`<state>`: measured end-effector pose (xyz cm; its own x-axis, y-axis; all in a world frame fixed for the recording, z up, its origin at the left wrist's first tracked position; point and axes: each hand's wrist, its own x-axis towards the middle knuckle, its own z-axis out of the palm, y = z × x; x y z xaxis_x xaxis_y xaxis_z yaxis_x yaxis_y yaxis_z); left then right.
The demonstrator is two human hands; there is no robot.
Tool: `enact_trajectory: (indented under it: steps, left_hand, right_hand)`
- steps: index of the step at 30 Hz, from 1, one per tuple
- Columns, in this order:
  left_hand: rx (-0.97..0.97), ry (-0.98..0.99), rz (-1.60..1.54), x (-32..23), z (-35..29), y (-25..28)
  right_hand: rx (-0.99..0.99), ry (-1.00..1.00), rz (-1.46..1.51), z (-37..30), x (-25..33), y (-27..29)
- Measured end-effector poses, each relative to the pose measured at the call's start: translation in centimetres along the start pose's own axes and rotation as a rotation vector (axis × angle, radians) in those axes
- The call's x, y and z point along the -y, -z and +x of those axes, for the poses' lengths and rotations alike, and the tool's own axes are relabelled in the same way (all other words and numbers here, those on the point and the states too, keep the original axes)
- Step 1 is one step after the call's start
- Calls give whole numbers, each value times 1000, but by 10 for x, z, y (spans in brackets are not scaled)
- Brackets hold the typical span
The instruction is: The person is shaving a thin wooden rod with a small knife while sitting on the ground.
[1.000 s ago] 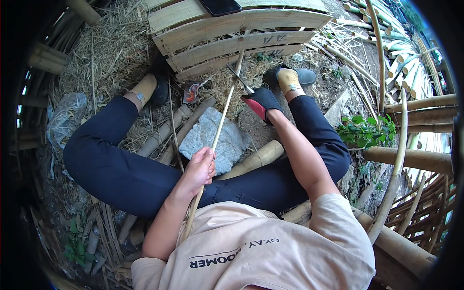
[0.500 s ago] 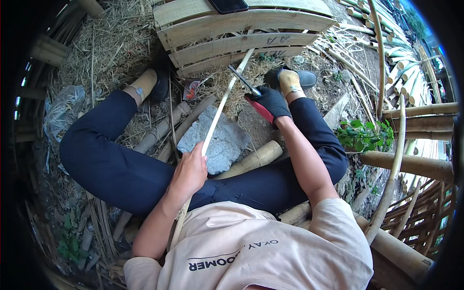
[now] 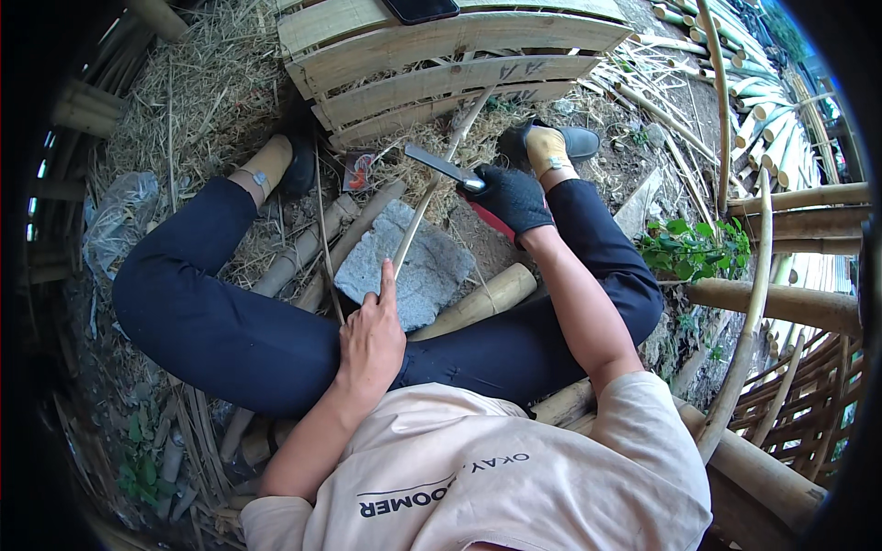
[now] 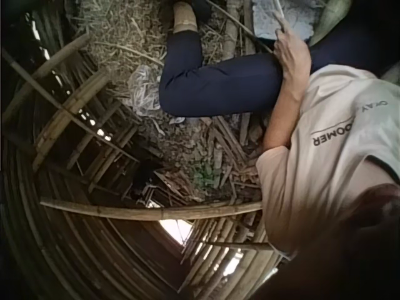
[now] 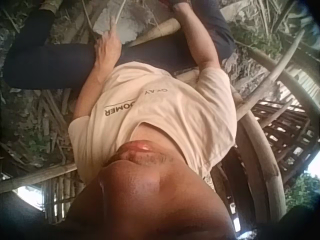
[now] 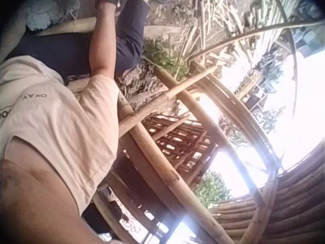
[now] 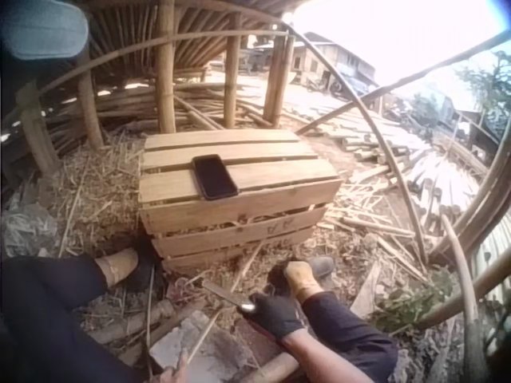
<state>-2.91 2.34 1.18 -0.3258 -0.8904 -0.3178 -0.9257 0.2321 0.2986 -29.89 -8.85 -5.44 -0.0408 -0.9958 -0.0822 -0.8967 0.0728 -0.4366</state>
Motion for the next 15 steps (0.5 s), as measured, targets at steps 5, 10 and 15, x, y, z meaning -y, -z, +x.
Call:
enact_trajectory:
  steps: [5,10,15]
  left_hand:
    - [-4,-1,102,-5,-1,-5]
    - [-22,-7,1,4,-1,-6]
    - [-19,-7,-44,-2,4,-8]
  right_hand:
    - [-5,-196,-112,21,-35,-14]
    - [-120,38,19,5,-7,-12]
    - [-49,-174,-70,20,-35,-30]
